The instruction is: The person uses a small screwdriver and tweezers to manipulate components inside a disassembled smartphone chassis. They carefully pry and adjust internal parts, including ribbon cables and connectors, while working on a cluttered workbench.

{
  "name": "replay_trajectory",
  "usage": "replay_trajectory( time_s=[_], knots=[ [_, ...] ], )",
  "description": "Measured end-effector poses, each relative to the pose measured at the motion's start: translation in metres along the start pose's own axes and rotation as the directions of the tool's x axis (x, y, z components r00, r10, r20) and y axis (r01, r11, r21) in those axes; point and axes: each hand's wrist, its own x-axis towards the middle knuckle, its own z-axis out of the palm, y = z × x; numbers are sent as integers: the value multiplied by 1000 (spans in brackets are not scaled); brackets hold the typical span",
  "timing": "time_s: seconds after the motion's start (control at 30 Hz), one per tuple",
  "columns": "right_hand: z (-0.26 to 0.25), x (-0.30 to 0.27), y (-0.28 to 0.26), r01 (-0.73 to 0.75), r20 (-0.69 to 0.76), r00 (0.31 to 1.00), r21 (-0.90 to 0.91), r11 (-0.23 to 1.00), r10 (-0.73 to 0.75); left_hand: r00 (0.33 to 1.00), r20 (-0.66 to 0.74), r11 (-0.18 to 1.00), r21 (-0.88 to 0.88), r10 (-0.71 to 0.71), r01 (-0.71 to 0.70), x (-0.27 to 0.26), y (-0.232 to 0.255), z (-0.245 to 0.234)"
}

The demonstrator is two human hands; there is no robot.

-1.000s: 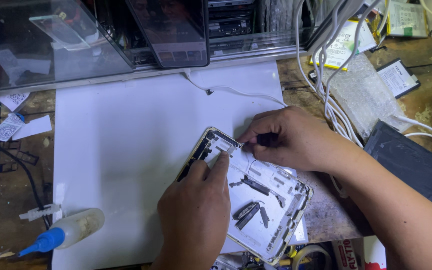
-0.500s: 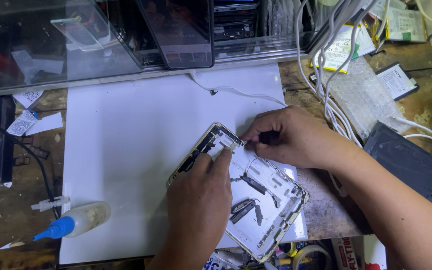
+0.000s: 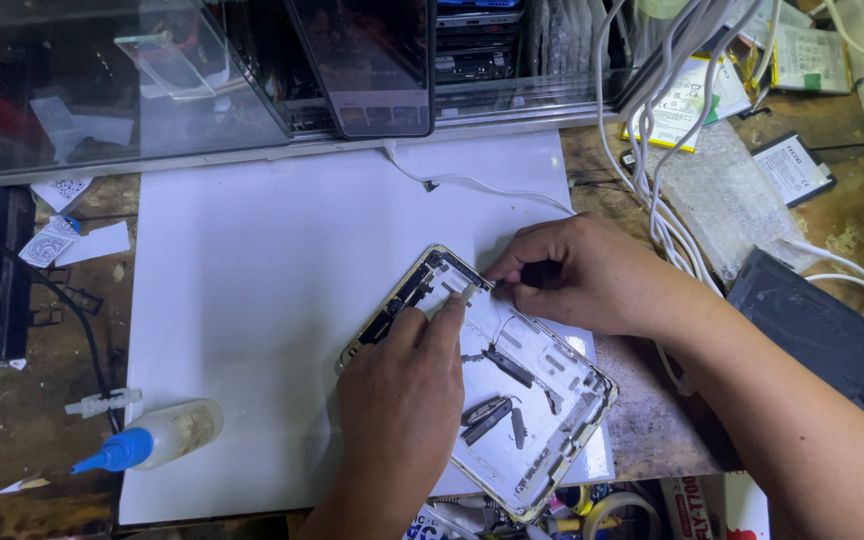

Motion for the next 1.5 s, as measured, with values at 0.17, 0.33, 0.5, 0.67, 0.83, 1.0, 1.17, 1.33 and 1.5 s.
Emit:
replay_trajectory(
  time_s=[0.17,0.33,0.5,0.67,0.83,1.0,1.17,1.33,1.5],
  knots=[
    [0,0,0,-34,-8,999,-10,999,34,1000,-10,1000,0,-9,9,2,2,-4],
    [0,1,-2,-79,-1,997,-5,997,79,999,21,999,6,-47,47,3,4,-7],
    [0,1,-1,-87,1,996,-3,996,87,999,-21,999,-31,-44,43,4,1,-6],
    [-1,0,0,-90,11,996,12,996,90,999,-45,999,-22,-24,23,2,-2,-3],
    [1,1,3,-57,15,998,42,997,57,998,-53,999,-37,-30,28,3,-5,-1],
    [1,0,2,-117,23,993,30,993,116,1000,-24,996,-90,-18,16,4,-4,-6],
    [0,1,0,-102,23,995,20,995,102,998,32,996,-70,-48,50,1,2,-12],
    [0,1,0,-91,11,996,46,995,91,994,78,995,-65,-72,77,3,5,-9],
    [-2,0,-2,-7,-1,1000,14,1000,7,998,46,998,-50,-44,46,2,7,-4]
  ],
)
